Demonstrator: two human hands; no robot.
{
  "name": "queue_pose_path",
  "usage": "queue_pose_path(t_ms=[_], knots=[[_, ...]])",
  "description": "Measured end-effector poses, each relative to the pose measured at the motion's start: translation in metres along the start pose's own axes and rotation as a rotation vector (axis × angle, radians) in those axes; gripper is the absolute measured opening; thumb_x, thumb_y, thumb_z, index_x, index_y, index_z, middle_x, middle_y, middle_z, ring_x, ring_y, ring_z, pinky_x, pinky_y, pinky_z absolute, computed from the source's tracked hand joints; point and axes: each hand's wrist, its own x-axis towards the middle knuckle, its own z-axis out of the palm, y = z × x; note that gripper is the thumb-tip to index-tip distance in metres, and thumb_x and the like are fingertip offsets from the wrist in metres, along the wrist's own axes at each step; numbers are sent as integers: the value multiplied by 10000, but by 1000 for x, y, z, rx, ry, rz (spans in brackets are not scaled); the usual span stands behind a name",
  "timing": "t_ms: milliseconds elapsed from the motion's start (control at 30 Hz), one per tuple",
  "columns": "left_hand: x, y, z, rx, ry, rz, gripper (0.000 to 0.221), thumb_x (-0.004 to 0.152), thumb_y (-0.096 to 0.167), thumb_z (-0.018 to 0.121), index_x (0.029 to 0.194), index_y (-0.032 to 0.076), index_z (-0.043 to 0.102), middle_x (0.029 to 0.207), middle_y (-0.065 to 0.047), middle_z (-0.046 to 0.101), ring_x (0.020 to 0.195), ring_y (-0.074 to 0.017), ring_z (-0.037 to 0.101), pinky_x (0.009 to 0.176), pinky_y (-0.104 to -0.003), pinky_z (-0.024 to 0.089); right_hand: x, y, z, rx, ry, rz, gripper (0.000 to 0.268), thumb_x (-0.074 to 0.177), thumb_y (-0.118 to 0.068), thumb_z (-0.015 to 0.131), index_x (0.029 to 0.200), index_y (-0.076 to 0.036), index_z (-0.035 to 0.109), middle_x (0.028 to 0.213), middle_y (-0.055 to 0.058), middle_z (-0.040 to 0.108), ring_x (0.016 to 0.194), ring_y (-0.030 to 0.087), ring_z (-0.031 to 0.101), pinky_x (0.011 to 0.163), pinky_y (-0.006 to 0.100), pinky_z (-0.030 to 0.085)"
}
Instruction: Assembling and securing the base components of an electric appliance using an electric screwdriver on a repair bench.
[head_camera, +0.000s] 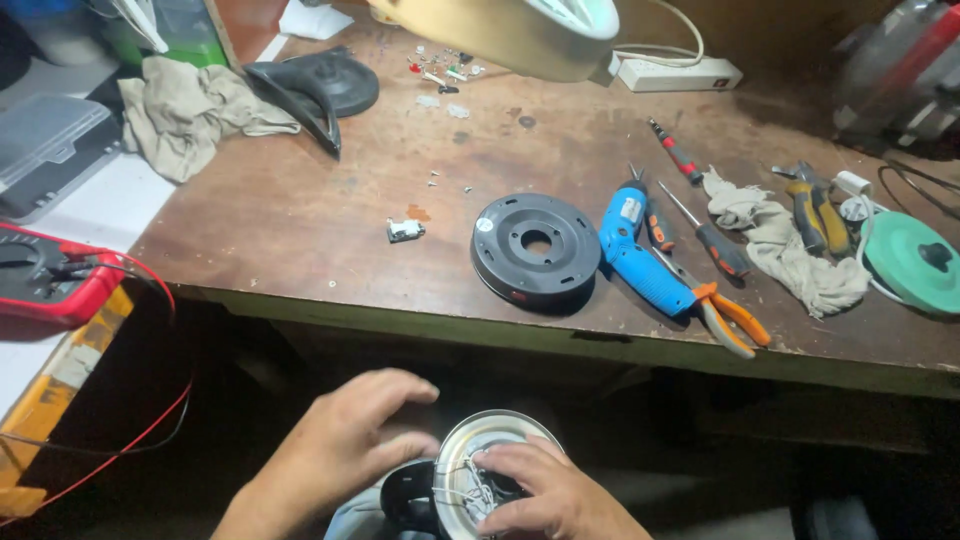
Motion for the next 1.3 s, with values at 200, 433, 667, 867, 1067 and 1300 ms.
queue_pose_path(t_ms=[200, 433, 667, 867, 1067, 1300], knots=[[119, 105, -14, 234, 307, 365, 621, 939, 460, 973, 1403, 112, 750, 1402, -122, 782, 1328, -356, 721, 1101, -492, 556, -7, 1, 9, -115, 124, -219, 368, 1053, -237, 952, 1398, -319, 853, 1780, 150, 616, 1722, 454, 435, 1301, 683, 334], [207, 142, 17, 607, 4, 14, 1147, 793, 678, 1058, 1651, 154, 506, 1657, -128, 516, 1581, -415, 453, 1181, -987, 293, -16, 5, 16, -201, 181, -213, 245, 1064, -289, 918, 1306, -255, 900, 1626, 173, 651, 1553, 411, 552, 1247, 691, 334], [205, 92, 19, 720, 135, 281, 916, 863, 410, 887, 1715, 324, 560, 1271, -216, 626, 1000, -511, 731, 908, -773, 502, -21, 12, 25, -292, 283, -383, 204, 1066, -268, 918, 1256, -223, 862, 1518, 201, 679, 1480, 412, 634, 1280, 679, 362], [61, 167, -36, 505, 565, 601, 647, 1043, 343, 945, 1586, 104, 686, 1343, -131, 711, 1058, -367, 736, 882, -528, 506, -22, 13, 39, -313, 362, -294, 71, 1029, -307, 905, 1022, -256, 855, 1619, 81, 694, 1452, 362, 673, 1299, 536, 389], [-100, 163, -5, -494, 734, -351, 788, 868, 500, 821, 1543, 96, 774, 1328, -50, 882, 1188, -157, 813, 1068, -324, 647, -16, 35, 56, -291, 349, -194, 217, 998, -372, 939, 1173, -253, 892, 1653, 131, 714, 1526, 339, 668, 1293, 766, 303], [-154, 158, 25, -1078, 838, -803, 736, 975, 471, 697, 1573, 44, 736, 972, -219, 779, 747, -336, 728, 545, -480, 601, -5, 3, 60, -217, 302, -5, 119, 1031, -353, 866, 1117, -283, 911, 1669, 37, 761, 1670, 380, 539, 1304, 725, 284]])
